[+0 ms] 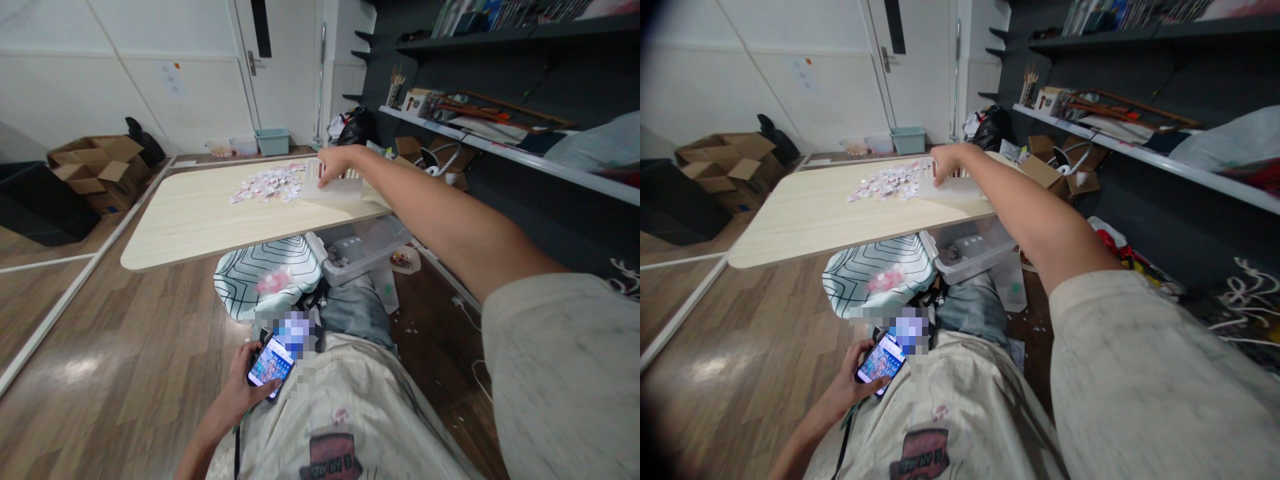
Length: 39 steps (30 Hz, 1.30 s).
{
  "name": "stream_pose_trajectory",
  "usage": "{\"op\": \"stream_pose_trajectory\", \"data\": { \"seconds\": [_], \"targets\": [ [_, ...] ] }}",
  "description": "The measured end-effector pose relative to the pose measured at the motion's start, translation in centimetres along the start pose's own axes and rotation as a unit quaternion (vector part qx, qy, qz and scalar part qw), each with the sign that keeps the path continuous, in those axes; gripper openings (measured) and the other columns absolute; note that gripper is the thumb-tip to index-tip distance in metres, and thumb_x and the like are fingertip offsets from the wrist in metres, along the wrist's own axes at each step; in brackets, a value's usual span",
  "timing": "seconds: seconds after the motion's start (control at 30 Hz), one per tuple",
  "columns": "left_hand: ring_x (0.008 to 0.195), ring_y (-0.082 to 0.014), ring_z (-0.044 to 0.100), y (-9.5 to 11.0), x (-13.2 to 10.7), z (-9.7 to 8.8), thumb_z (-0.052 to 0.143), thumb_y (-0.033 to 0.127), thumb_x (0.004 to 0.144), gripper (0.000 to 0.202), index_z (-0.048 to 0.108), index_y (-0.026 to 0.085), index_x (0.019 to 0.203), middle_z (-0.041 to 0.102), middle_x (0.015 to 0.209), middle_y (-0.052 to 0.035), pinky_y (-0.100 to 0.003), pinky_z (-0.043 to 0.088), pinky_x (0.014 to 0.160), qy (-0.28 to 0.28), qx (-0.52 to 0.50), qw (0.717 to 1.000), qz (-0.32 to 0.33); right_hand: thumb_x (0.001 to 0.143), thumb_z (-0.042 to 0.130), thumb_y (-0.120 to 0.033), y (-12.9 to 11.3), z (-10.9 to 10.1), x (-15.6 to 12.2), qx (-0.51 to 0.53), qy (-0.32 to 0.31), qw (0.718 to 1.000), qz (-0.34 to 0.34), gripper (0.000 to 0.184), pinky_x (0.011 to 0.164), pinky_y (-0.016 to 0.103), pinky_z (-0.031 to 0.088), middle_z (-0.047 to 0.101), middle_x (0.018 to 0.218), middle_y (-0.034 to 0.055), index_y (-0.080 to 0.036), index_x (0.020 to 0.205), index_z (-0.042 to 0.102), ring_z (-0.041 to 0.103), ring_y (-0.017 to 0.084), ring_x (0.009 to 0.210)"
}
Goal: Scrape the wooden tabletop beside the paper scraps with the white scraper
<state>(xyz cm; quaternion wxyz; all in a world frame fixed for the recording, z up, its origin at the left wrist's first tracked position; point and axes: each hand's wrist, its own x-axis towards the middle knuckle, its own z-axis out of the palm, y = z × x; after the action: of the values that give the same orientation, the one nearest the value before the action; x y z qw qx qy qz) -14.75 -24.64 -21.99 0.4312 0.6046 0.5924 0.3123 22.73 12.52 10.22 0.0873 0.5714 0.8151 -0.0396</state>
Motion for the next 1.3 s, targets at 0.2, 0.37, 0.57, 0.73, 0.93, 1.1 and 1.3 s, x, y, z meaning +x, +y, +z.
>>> {"op": "stream_pose_trajectory", "data": {
  "seconds": [0.2,0.37,0.57,0.73,0.93,1.1,1.3],
  "targets": [
    [0.12,-0.0337,0.067,1.3,0.1,-0.6,0.09,0.063,0.07,0.066,0.067,0.025,0.12,0.067,0.124,-0.0094,-0.044,0.057,0.103,-0.028,-0.054,0.997,-0.046,0.084,0.094,-0.055,1.2,0.7,1.0,0.002,0.021,0.999,-0.035,0.075,0.089,0.032,0.064,0.078,0.119,0.0119,0.001,0.131,0.074,0.078,0.026,0.108],
    [0.108,-0.0323,0.065,3.4,1.2,-0.3,0.084,0.068,0.07,0.055,0.068,0.025,0.101,0.066,0.109,-0.0062,-0.044,0.054,0.096,-0.002,-0.029,0.998,-0.059,0.082,0.095,-0.056,1.6,0.8,1.4,0.012,0.015,0.999,-0.029,0.076,0.091,0.034,0.063,0.078,0.12,0.0114,0.0,0.13,0.076,0.077,0.028,0.113],
    [0.106,-0.0354,0.062,4.5,2.0,0.4,0.084,0.071,0.064,0.056,0.066,0.025,0.091,0.065,0.102,-0.007,-0.048,0.051,0.095,0.026,0.012,0.997,-0.074,0.082,0.095,-0.056,1.7,0.8,1.6,0.016,0.014,0.999,-0.031,0.071,0.088,0.03,0.062,0.079,0.116,0.0093,-0.002,0.125,0.079,0.077,0.027,0.11],
    [0.111,-0.0329,0.065,5.0,1.2,-1.3,0.077,0.07,0.077,0.052,0.069,0.025,0.102,0.066,0.109,-0.0063,-0.043,0.054,0.097,-0.042,-0.068,0.994,-0.08,0.082,0.095,-0.058,1.9,0.9,1.8,0.023,0.016,0.999,-0.038,0.07,0.085,0.027,0.062,0.079,0.116,0.0089,-0.003,0.123,0.079,0.077,0.026,0.107],
    [0.112,-0.035,0.066,4.2,1.1,-0.4,0.082,0.071,0.069,0.055,0.07,0.026,0.097,0.068,0.107,-0.0066,-0.047,0.055,0.101,0.015,-0.007,0.998,-0.062,0.077,0.097,-0.056,1.5,0.7,2.1,-0.013,0.037,0.999,-0.02,0.073,0.09,0.03,0.062,0.08,0.117,0.0097,-0.004,0.125,0.08,0.077,0.03,0.114],
    [0.108,-0.0383,0.067,3.8,1.5,1.5,0.081,0.075,0.066,0.059,0.068,0.025,0.095,0.065,0.103,-0.0079,-0.056,0.056,0.101,0.056,0.07,0.995,-0.039,0.077,0.098,-0.053,1.2,0.5,1.8,-0.021,0.034,0.999,-0.013,0.073,0.091,0.031,0.062,0.08,0.116,0.0092,-0.004,0.128,0.08,0.077,0.031,0.114],
    [0.107,-0.039,0.066,4.0,1.8,1.4,0.081,0.077,0.061,0.064,0.067,0.025,0.094,0.064,0.103,-0.0094,-0.058,0.054,0.103,0.064,0.078,0.994,-0.05,0.079,0.096,-0.055,1.0,0.5,1.4,-0.024,0.049,0.998,-0.026,0.071,0.087,0.029,0.061,0.08,0.113,0.0095,-0.003,0.124,0.08,0.078,0.029,0.108]
  ]
}}
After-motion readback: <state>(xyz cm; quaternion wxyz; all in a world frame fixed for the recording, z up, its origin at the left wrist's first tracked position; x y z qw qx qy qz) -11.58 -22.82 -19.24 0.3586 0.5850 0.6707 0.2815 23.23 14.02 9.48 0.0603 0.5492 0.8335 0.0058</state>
